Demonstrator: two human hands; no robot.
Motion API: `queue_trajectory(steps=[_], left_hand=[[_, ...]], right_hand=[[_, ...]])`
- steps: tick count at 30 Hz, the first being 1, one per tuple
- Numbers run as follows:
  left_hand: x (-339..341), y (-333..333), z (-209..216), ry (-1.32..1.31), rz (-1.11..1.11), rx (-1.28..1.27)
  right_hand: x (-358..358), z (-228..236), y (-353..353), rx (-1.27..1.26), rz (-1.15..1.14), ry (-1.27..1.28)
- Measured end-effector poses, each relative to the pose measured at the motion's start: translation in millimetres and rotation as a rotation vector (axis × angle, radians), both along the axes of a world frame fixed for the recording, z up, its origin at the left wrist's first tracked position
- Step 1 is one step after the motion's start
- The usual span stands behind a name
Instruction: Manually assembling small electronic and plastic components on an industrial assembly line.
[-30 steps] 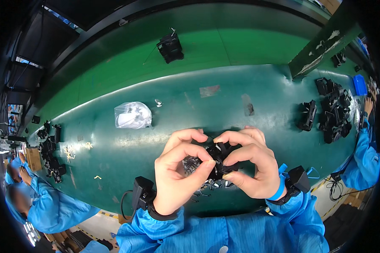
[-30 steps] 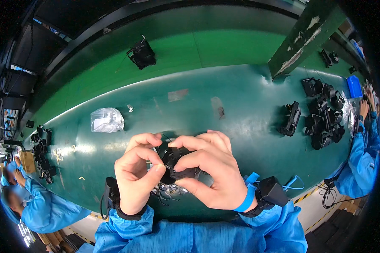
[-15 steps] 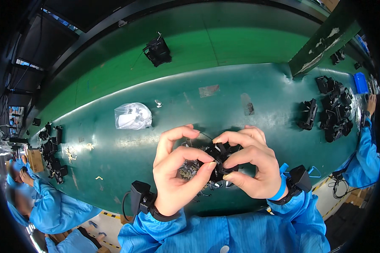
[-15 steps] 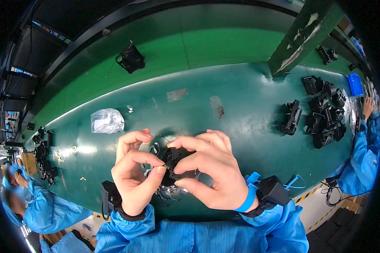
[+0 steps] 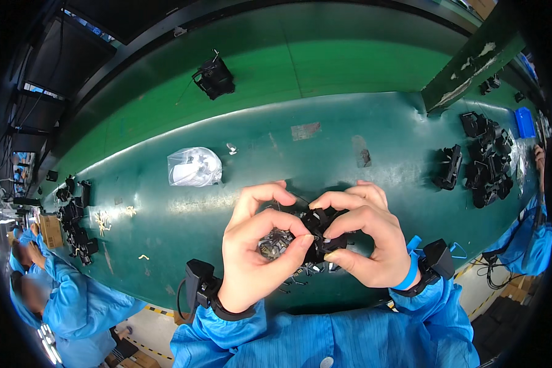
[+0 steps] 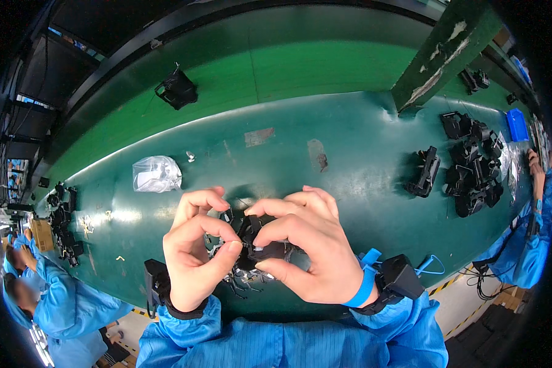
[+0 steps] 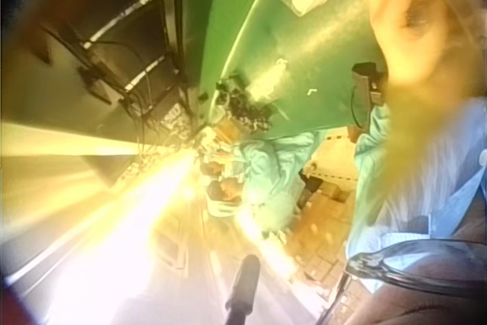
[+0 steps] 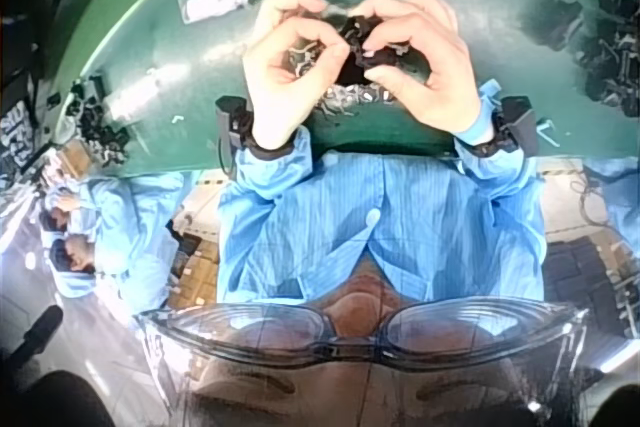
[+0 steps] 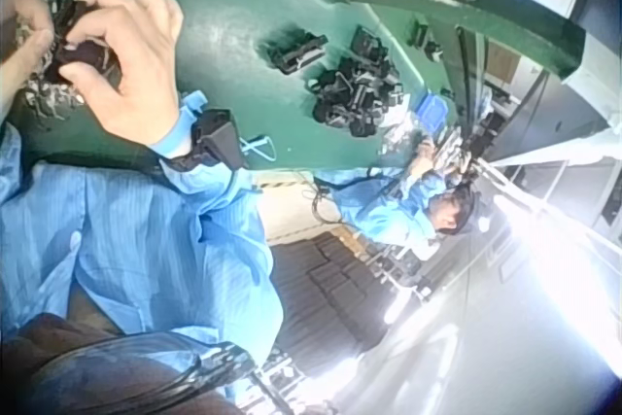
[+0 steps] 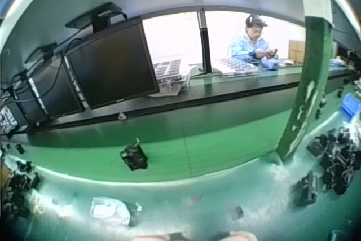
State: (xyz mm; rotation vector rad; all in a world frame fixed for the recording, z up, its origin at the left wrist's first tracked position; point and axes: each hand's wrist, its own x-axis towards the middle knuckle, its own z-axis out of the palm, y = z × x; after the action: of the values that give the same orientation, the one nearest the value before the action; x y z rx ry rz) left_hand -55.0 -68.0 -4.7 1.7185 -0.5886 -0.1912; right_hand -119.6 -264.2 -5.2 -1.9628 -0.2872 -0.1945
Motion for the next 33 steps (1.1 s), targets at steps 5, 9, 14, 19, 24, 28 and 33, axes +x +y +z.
queue_trajectory(steps=[5, 9, 14, 19, 24, 28, 33], left_hand=[[0, -1, 1, -0.010, 0.001, 0.016], [2, 0, 3, -0.052, -0.015, 0.059], [5, 7, 1, 0.133, -0.085, 0.024], [4, 7, 2, 0.248, -0.095, -0.029], [5, 6, 1, 0.225, -0.236, -0.073], [8, 6, -1, 0.160, -0.292, -0.080], [5, 5, 0, 0.229, -0.236, -0.218]], right_hand=[[0, 0, 0, -0.013, 0.006, 0.009], [0, 2, -2, -0.034, 0.017, 0.036], [-1, 5, -2, -0.051, 0.041, 0.049], [-1, 3, -1, -0.021, 0.059, 0.063], [-4, 9, -2, -0.014, 0.052, 0.070], [-3, 11, -3, -0.019, 0.061, 0.044], [6, 30, -6, -0.073, 0.094, 0.025]])
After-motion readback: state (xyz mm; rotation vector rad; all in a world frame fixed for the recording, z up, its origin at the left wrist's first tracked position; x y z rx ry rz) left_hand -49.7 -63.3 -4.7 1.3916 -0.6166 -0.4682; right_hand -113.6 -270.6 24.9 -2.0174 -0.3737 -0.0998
